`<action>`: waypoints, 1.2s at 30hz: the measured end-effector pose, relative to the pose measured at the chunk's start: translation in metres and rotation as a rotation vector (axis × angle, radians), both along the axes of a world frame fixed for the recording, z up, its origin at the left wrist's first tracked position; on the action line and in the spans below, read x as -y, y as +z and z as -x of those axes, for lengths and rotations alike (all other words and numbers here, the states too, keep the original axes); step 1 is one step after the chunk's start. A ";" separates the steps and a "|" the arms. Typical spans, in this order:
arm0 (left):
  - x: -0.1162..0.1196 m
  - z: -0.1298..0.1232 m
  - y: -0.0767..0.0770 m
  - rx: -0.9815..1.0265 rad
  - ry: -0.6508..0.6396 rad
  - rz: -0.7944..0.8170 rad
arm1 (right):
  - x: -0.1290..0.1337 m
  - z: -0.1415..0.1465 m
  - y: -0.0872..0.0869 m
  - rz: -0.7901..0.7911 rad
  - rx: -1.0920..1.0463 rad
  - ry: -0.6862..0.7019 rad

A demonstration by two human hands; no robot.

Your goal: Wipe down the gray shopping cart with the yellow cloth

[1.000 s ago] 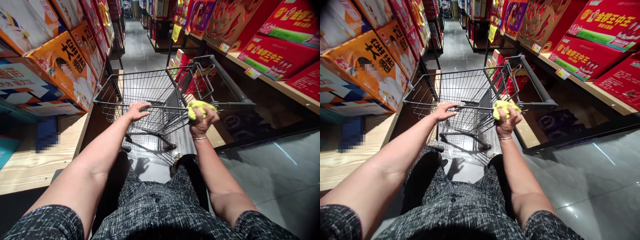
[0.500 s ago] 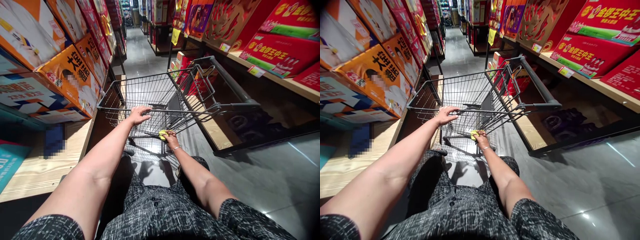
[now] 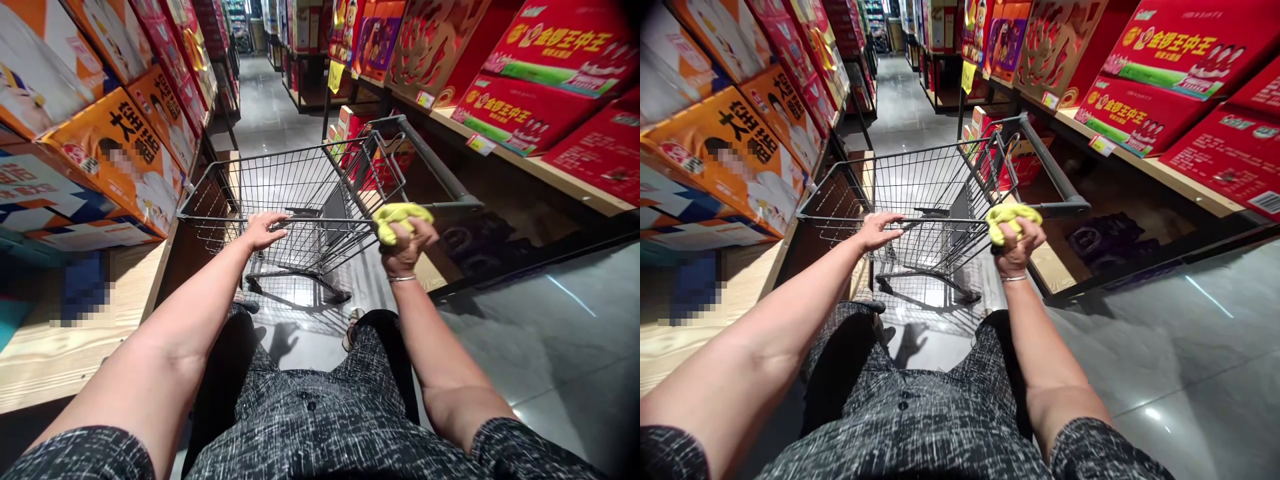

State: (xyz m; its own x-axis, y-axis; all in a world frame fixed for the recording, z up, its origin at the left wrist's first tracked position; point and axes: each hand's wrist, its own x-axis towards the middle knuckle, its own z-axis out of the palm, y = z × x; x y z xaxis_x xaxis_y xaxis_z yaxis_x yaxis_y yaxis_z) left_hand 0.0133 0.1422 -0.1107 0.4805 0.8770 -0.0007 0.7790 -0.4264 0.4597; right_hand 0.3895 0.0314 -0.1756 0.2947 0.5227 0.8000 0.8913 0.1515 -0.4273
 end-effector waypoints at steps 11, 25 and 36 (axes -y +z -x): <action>-0.004 0.001 -0.005 -0.008 -0.017 -0.031 | 0.001 0.123 -0.162 0.786 0.071 0.391; 0.000 -0.004 0.002 -0.068 0.025 -0.028 | 0.024 0.003 -0.018 0.112 0.189 0.034; 0.038 -0.137 0.015 -0.099 -0.278 -0.163 | 0.021 0.010 0.004 0.079 0.289 0.071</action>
State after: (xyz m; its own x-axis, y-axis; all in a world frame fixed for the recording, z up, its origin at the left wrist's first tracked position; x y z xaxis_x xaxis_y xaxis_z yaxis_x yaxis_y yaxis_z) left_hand 0.1502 0.1042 -0.0955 0.7061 0.7046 0.0707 0.6597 -0.6908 0.2959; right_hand 0.3791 0.0100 -0.1721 0.0210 0.5977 0.8014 0.9660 0.1946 -0.1704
